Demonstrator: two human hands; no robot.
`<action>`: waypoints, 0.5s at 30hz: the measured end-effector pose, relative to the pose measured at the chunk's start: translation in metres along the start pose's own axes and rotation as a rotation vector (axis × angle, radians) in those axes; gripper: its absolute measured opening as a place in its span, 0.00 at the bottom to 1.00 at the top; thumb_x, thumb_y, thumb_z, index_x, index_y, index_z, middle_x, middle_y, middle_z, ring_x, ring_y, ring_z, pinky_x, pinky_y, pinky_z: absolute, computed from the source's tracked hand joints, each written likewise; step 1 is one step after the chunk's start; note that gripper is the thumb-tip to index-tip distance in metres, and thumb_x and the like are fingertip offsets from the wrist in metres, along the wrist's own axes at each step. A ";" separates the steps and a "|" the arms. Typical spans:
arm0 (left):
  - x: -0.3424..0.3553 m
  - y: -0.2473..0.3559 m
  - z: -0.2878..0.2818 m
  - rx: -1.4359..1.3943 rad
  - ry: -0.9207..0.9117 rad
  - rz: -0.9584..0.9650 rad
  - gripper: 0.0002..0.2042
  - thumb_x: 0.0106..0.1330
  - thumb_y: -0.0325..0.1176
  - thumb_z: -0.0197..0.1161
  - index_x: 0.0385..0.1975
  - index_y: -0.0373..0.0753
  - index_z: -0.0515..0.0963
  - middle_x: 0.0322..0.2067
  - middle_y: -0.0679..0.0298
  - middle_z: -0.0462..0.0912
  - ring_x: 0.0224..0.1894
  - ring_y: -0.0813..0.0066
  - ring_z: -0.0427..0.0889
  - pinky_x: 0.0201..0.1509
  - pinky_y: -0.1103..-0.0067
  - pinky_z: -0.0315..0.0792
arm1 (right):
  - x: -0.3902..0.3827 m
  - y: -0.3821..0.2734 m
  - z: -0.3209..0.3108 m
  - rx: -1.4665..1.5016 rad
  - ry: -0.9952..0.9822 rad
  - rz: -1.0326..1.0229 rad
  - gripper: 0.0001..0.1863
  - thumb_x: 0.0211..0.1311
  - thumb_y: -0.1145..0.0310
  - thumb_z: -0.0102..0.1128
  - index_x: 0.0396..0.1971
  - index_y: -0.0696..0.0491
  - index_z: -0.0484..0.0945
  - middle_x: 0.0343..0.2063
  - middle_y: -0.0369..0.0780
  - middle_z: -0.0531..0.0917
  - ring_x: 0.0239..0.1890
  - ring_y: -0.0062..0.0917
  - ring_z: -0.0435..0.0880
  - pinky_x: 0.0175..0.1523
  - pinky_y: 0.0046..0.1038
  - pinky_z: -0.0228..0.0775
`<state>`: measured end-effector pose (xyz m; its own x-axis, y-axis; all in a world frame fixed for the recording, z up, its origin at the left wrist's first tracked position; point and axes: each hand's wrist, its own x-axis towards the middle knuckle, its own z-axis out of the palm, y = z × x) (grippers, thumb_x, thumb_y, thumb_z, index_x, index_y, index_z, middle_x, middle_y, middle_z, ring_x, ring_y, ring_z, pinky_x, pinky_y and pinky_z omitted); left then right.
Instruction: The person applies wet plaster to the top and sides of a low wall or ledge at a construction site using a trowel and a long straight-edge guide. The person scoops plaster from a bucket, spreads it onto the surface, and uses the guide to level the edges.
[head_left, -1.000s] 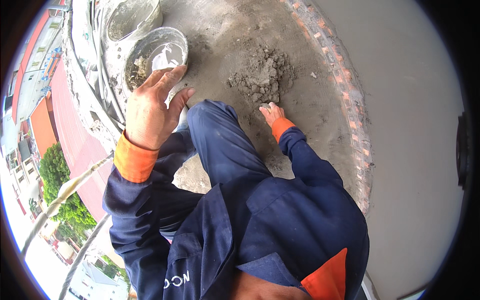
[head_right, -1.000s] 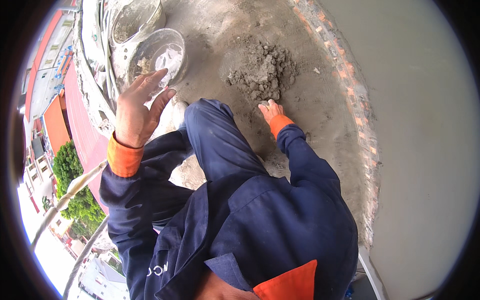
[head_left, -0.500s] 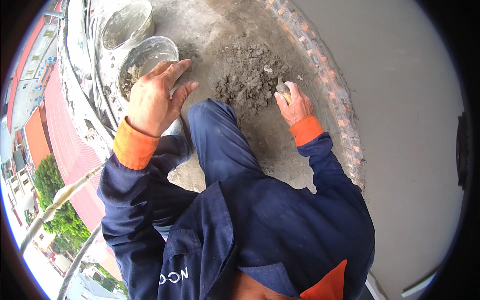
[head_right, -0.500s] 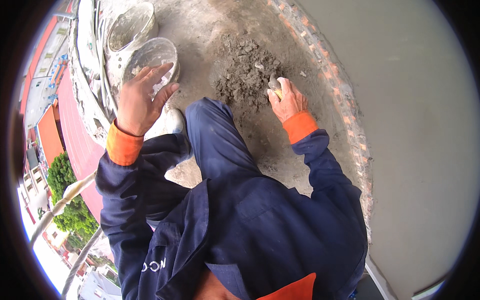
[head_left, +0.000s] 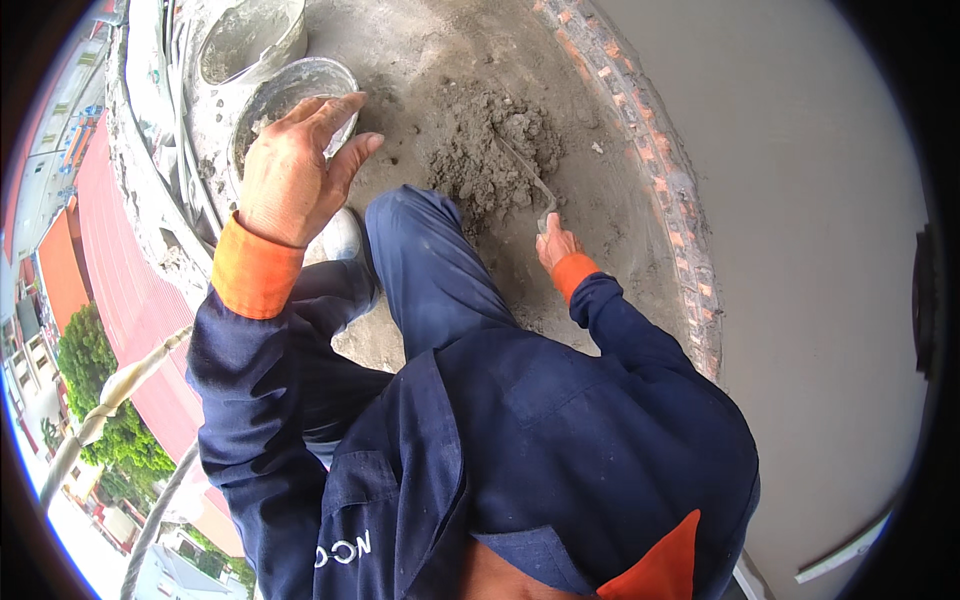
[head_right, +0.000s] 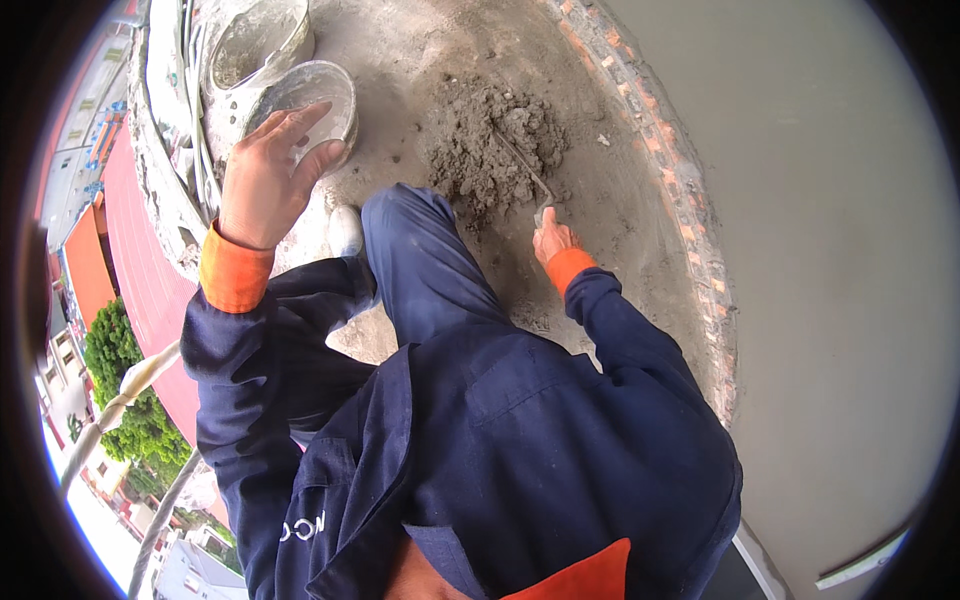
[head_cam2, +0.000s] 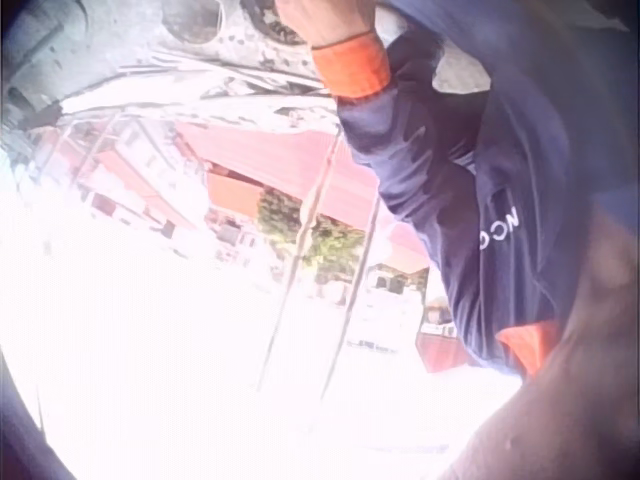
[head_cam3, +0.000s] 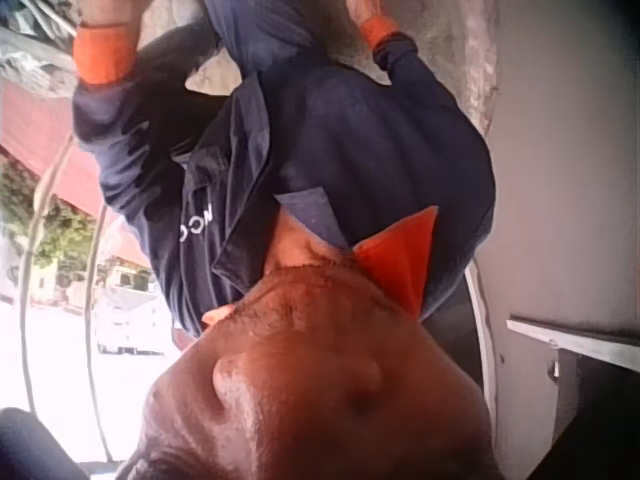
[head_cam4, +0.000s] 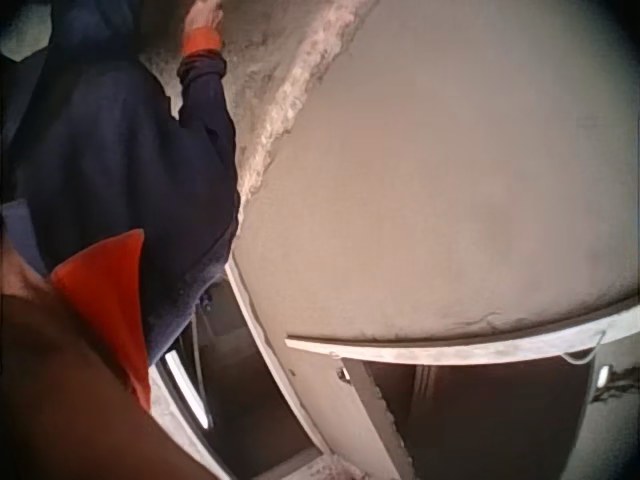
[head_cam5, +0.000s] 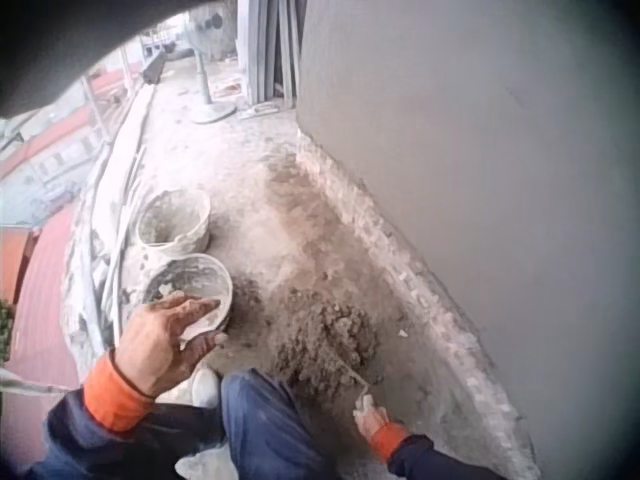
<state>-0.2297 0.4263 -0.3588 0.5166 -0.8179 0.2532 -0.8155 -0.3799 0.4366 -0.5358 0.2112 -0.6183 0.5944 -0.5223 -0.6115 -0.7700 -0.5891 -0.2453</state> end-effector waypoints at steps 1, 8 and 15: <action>0.001 0.000 0.002 -0.007 0.000 -0.008 0.17 0.57 0.39 0.65 0.43 0.37 0.78 0.34 0.54 0.81 0.33 0.55 0.81 0.38 0.70 0.75 | -0.013 0.001 0.003 0.019 0.052 -0.090 0.21 0.61 0.56 0.52 0.47 0.55 0.64 0.37 0.57 0.80 0.42 0.54 0.78 0.48 0.46 0.68; 0.013 0.003 0.014 0.000 -0.042 0.006 0.16 0.56 0.38 0.66 0.42 0.36 0.79 0.32 0.54 0.81 0.33 0.55 0.81 0.37 0.71 0.75 | 0.068 -0.056 0.026 -0.168 -0.156 -0.074 0.29 0.61 0.42 0.47 0.46 0.53 0.71 0.40 0.54 0.80 0.47 0.50 0.77 0.52 0.45 0.69; -0.009 -0.021 -0.007 0.045 0.016 -0.127 0.18 0.56 0.39 0.67 0.43 0.36 0.79 0.32 0.55 0.82 0.30 0.61 0.81 0.36 0.72 0.75 | 0.042 0.005 -0.019 -0.193 0.000 -0.014 0.28 0.62 0.43 0.46 0.43 0.56 0.70 0.35 0.56 0.81 0.42 0.54 0.78 0.48 0.49 0.68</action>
<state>-0.2158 0.4444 -0.3642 0.6204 -0.7550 0.2123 -0.7538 -0.4993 0.4272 -0.5104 0.1748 -0.6313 0.6051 -0.5131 -0.6087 -0.7025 -0.7039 -0.1051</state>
